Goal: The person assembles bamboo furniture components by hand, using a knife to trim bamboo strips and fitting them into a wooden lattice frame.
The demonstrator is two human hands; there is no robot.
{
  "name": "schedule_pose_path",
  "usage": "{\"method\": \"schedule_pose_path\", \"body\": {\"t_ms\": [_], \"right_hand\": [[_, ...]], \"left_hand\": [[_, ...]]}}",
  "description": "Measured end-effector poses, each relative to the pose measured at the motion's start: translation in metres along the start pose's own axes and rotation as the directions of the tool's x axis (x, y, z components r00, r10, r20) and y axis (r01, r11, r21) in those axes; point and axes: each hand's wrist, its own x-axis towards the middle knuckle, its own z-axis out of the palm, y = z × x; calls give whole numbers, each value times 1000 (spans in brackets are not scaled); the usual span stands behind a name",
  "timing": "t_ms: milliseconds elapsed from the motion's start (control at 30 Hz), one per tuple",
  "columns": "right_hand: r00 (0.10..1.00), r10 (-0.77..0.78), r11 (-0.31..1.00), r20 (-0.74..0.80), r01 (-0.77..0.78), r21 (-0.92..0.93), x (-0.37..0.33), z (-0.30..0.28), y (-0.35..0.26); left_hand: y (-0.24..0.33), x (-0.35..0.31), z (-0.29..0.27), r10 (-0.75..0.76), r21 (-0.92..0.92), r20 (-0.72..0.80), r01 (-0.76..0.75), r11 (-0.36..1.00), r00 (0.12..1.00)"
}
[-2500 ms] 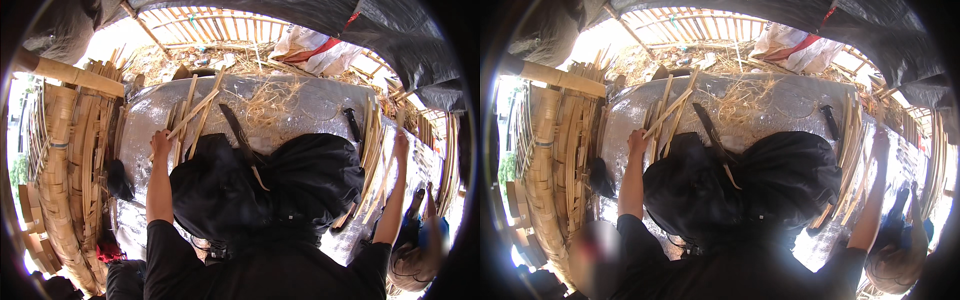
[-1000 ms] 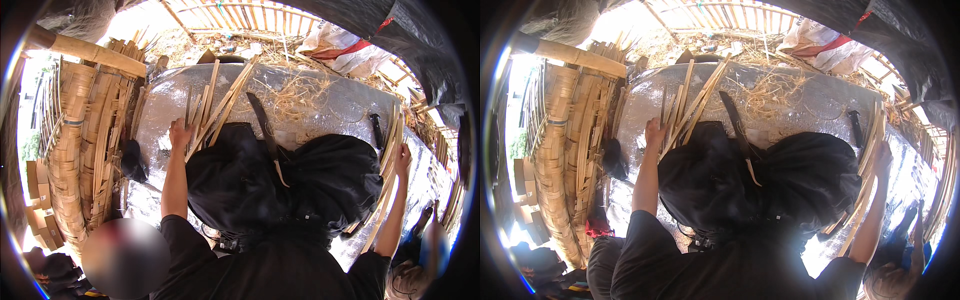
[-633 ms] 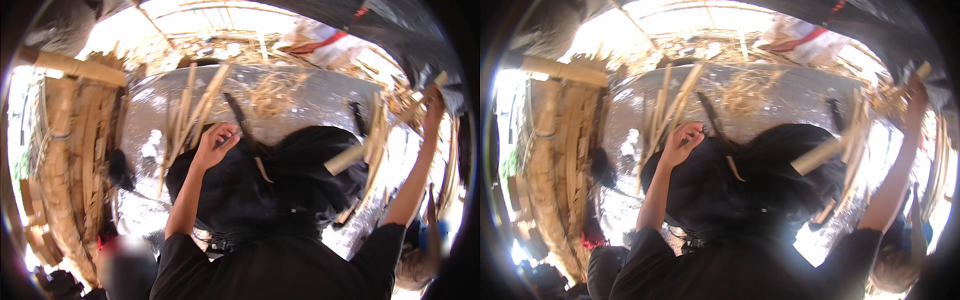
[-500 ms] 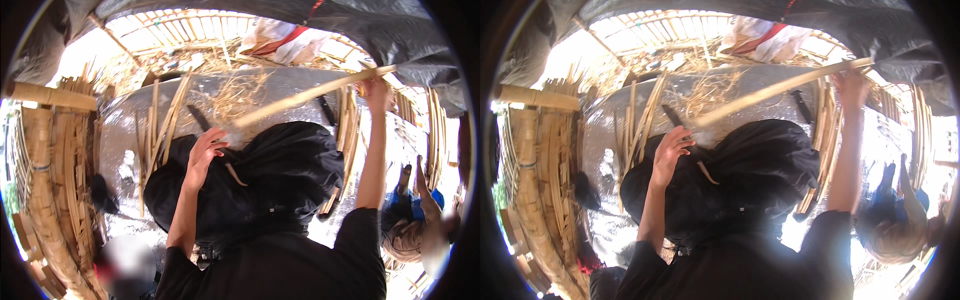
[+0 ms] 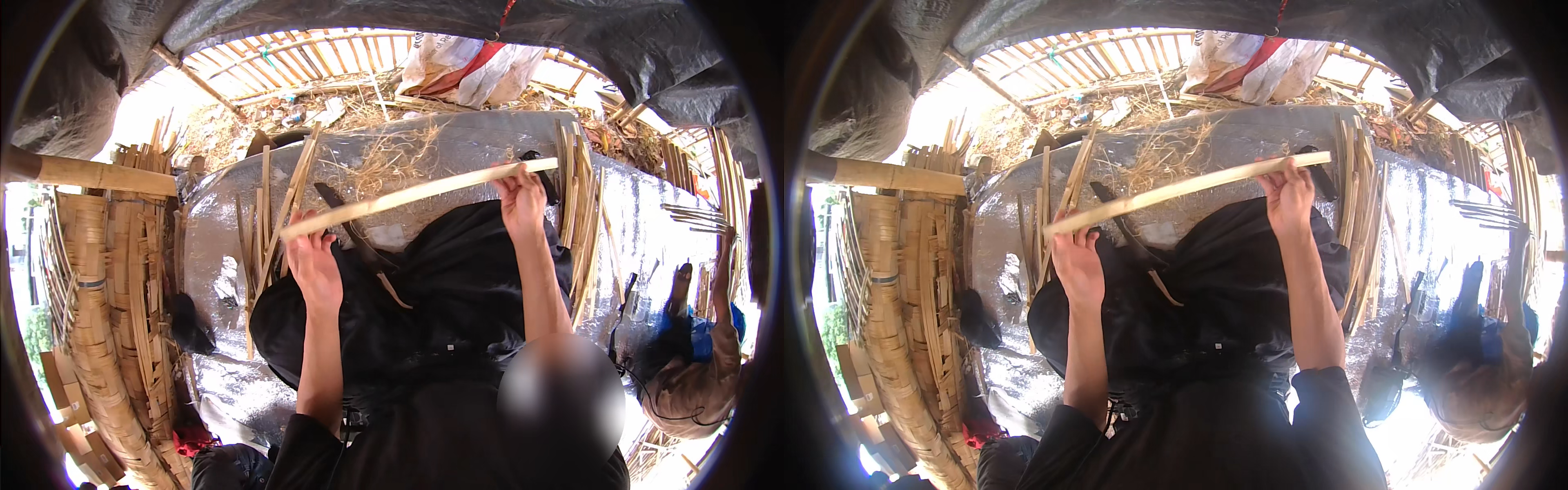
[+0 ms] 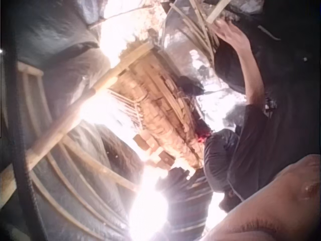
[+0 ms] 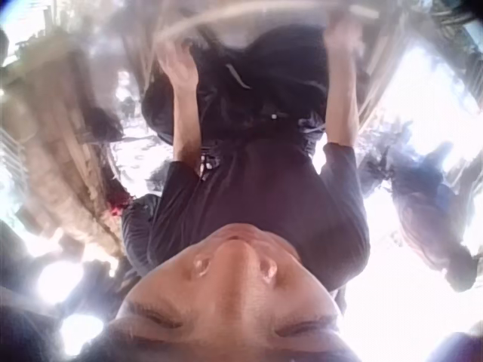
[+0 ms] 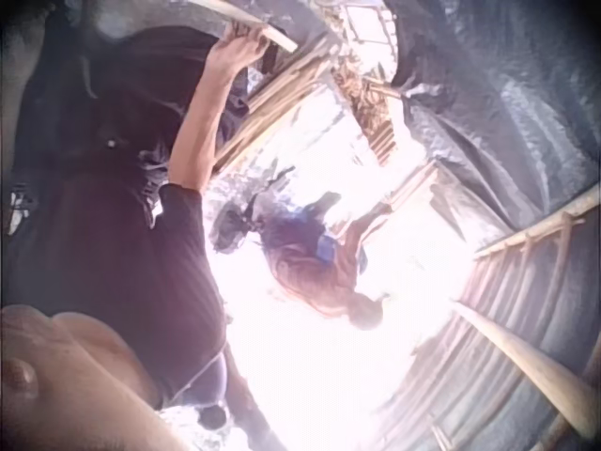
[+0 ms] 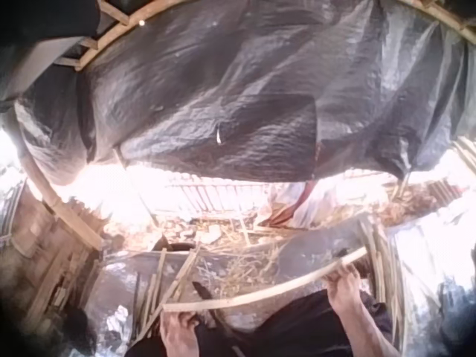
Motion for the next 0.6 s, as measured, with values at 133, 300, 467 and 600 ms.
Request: {"method": "schedule_pose_path", "body": {"t_ms": [133, 300, 467, 600], "right_hand": [[902, 431, 859, 35, -398, -324, -18, 5, 13], [879, -419, -115, 228, 198, -973, 13, -41, -39], [985, -58, -372, -163, -173, -912, 88, -194, -37], [975, -218, -487, -32, -137, -862, 100, -234, -27]], "left_hand": [[33, 11, 41, 41, -424, -62, -64, 903, 997], [85, 23, 43, 182, -478, 97, -114, 871, 978], [95, 23, 63, 265, -360, 134, -202, 911, 955], [92, 26, 91, 465, -213, -206, -503, 838, 861]]}}
